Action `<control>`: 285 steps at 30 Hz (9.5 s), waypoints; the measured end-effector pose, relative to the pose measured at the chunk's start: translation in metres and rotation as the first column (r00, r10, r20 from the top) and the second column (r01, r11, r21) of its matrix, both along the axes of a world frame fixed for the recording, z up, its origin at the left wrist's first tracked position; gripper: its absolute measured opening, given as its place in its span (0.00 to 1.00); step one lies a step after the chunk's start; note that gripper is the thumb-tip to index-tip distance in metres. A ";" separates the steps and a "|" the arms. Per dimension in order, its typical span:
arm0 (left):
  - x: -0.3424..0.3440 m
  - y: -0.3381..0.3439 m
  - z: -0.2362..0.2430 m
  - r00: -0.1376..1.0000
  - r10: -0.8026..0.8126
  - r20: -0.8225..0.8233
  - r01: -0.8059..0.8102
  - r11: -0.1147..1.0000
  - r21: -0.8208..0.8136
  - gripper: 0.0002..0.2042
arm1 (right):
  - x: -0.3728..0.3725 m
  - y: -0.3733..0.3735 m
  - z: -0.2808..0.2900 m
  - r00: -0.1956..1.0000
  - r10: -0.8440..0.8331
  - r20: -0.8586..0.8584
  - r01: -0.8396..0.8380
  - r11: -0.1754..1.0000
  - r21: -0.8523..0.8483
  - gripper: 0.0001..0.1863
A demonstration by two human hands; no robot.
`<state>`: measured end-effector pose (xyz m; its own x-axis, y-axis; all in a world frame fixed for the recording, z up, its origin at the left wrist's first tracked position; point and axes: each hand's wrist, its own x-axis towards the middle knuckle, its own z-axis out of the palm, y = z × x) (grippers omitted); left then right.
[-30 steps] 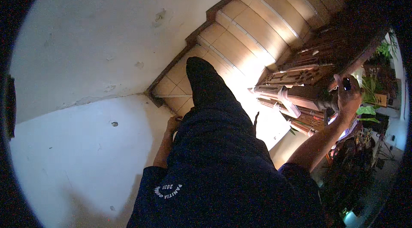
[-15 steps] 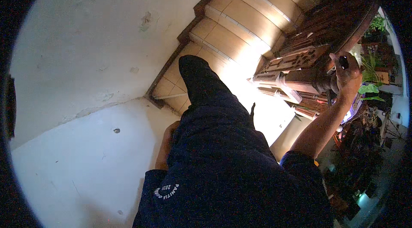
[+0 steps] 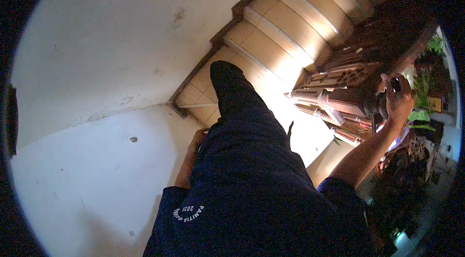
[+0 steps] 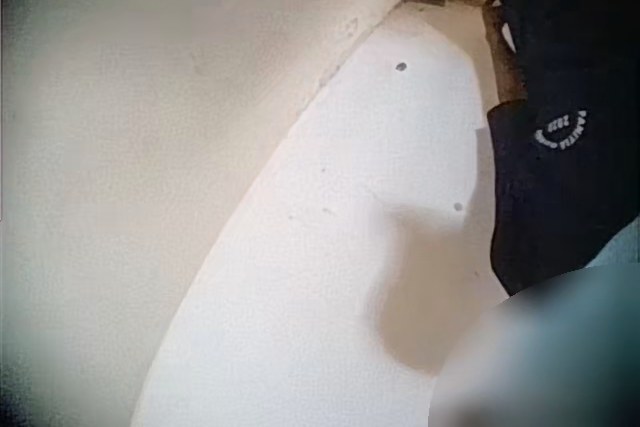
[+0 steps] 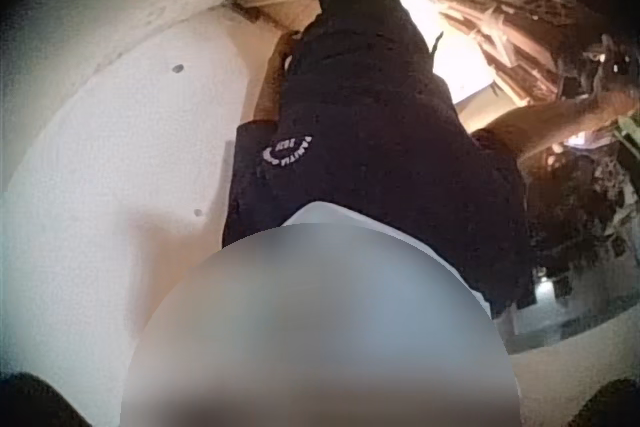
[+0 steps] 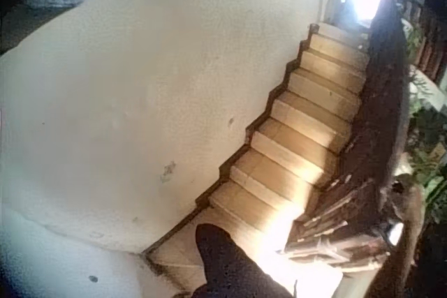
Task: Painting a ceiling with white paint and a brush while standing on a stairwell.
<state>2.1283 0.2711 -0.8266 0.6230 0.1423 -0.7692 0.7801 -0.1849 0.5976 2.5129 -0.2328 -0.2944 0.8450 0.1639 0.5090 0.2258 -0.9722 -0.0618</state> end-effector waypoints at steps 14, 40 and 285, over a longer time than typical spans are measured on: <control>-0.038 0.038 0.029 0.999 -0.037 0.026 0.028 0.956 0.292 0.21 | -0.060 0.012 -0.009 0.967 -0.186 -0.172 0.172 0.980 -0.096 0.22; -0.112 0.052 0.003 0.967 0.248 -0.057 -0.235 0.956 0.178 0.22 | -0.110 0.028 -0.042 0.904 -0.395 -0.165 0.316 0.876 -0.364 0.44; -1.694 -0.568 0.087 -0.980 0.193 0.046 -0.177 -0.746 -0.642 0.12 | -1.983 0.060 -0.317 -0.863 -0.001 -0.505 -0.497 0.181 0.849 0.18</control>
